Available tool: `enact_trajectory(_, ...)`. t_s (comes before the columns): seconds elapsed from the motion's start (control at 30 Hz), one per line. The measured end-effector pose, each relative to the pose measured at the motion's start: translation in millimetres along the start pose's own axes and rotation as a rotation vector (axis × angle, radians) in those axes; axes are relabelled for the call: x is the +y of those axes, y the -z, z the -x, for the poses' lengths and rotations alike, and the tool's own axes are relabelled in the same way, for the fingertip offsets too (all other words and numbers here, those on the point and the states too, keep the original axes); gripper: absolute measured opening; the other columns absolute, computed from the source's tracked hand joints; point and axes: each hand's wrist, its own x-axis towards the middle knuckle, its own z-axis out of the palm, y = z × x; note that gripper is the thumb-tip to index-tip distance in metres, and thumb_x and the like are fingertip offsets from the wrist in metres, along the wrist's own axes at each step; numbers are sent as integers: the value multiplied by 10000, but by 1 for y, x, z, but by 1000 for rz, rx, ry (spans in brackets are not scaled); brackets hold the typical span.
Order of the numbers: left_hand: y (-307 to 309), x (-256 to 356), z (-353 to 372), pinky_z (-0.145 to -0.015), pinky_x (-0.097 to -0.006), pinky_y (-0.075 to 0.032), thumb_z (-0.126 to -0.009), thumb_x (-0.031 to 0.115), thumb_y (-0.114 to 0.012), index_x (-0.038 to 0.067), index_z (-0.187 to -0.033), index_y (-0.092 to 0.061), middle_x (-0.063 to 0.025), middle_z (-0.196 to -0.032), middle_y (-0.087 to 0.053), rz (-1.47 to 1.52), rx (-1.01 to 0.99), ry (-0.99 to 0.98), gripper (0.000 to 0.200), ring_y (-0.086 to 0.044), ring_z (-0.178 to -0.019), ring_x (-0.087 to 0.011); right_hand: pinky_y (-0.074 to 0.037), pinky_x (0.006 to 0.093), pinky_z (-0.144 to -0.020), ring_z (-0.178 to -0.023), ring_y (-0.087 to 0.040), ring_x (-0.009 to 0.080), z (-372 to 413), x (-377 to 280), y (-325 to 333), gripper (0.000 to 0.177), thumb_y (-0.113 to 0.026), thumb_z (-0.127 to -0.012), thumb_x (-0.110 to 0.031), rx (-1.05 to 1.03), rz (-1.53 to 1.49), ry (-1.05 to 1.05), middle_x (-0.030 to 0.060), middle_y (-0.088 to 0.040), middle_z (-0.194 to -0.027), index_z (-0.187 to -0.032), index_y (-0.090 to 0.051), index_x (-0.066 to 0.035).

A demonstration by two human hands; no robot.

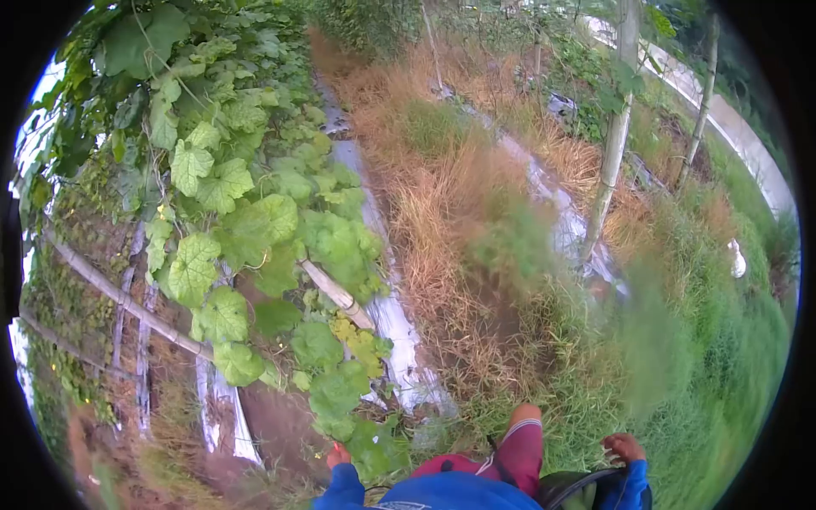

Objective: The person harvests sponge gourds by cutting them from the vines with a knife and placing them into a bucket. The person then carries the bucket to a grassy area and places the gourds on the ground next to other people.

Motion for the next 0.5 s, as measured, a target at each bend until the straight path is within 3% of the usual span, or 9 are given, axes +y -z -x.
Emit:
enact_trajectory(0.03,-4,1,-1,-609,-448,-497,-911,520,-470,33,-824,-681,-159,-696,-665,-117,-59,46,538,-653,-652,-293,-528,301,-578,-737,-633,149,-14,-14,3,319,-622,-845,-308,32,32,65,24,-638,-884,-1036,-660,-55)
enact_trajectory(0.07,-8,1,1,-609,-448,-497,-911,520,-470,33,-824,-681,-159,-696,-665,-112,-55,50,538,-653,-652,-293,-533,306,-571,-721,-642,150,-26,-27,4,278,-623,-839,-269,62,61,125,12,-627,-858,-1021,-662,-62)
enact_trajectory(0.13,-15,13,23,-562,-436,-486,-856,436,-539,41,-756,-669,-142,-614,-644,204,-147,109,428,-638,-588,-257,-533,299,-574,-724,-642,145,-46,-61,5,294,-624,-840,-276,35,76,149,14,-631,-867,-1037,-653,-60)
enact_trajectory(0.2,-33,30,47,-557,-406,-486,-801,353,-565,43,-752,-660,-119,-586,-639,698,-89,151,328,-637,-584,-237,-533,291,-577,-727,-642,139,-76,-86,4,310,-626,-840,-283,0,92,172,16,-636,-877,-1052,-643,-57)
enact_trajectory(0.33,-65,67,58,-598,-415,-502,-782,331,-597,51,-774,-669,-125,-637,-655,577,-186,275,289,-649,-617,-269,-550,322,-616,-775,-655,188,-142,-136,15,326,-632,-848,-260,-165,137,151,47,-646,-952,-1095,-617,-46)
enact_trajectory(0.4,-79,100,53,-664,-438,-519,-778,373,-597,66,-807,-679,-136,-723,-680,343,-201,122,319,-671,-695,-318,-556,362,-655,-807,-657,223,-179,-167,29,308,-602,-868,-214,-371,-43,143,63,-646,-982,-1123,-600,-41)
enact_trajectory(0.5,-94,172,25,-736,-462,-521,-780,429,-569,80,-862,-693,-174,-810,-685,120,-219,121,380,-677,-802,-350,-553,408,-697,-924,-664,248,-218,-231,29,309,-542,-893,-179,-292,137,83,84,-654,-1022,-1165,-576,-37)
